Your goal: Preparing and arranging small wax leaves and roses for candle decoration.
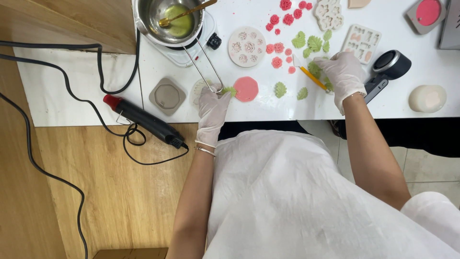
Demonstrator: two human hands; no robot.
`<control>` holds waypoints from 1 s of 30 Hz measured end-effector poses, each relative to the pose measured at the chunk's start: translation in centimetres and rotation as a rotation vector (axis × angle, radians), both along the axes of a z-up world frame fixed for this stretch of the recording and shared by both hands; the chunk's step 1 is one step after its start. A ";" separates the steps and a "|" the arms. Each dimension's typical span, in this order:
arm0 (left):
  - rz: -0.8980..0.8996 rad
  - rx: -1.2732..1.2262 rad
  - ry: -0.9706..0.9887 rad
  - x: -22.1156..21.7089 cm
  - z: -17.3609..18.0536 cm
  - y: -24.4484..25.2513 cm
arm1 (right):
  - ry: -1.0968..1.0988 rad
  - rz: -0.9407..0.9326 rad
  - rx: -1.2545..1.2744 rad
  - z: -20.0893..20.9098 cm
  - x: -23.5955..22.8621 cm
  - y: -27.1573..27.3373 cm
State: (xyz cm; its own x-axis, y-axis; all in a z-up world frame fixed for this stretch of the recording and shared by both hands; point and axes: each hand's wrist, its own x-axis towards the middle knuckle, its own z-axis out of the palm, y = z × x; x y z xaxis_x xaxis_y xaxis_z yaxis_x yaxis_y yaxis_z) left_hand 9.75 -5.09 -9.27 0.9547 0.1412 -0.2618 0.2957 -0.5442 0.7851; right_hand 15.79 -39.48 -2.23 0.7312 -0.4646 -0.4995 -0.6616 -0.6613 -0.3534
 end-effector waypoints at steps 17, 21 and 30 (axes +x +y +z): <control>0.007 -0.359 0.100 1.0 -0.2 0.9 | -0.401 -0.229 0.882 1.8 -0.2 4.0; -0.107 -0.679 0.303 2.5 3.1 2.4 | -0.292 -0.078 0.883 -0.8 -0.3 6.4; -0.337 -0.872 0.452 5.6 -0.7 4.1 | 0.084 0.421 0.905 -1.8 2.2 11.9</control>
State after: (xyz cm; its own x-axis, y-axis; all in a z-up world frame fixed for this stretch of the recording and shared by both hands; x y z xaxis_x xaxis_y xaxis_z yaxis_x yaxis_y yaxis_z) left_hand 15.30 -0.96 -10.00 0.6967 -0.5255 -0.4884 0.5986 0.0506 0.7994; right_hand 17.98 -27.54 -4.00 0.6949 0.4043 -0.5946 -0.4816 -0.3524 -0.8024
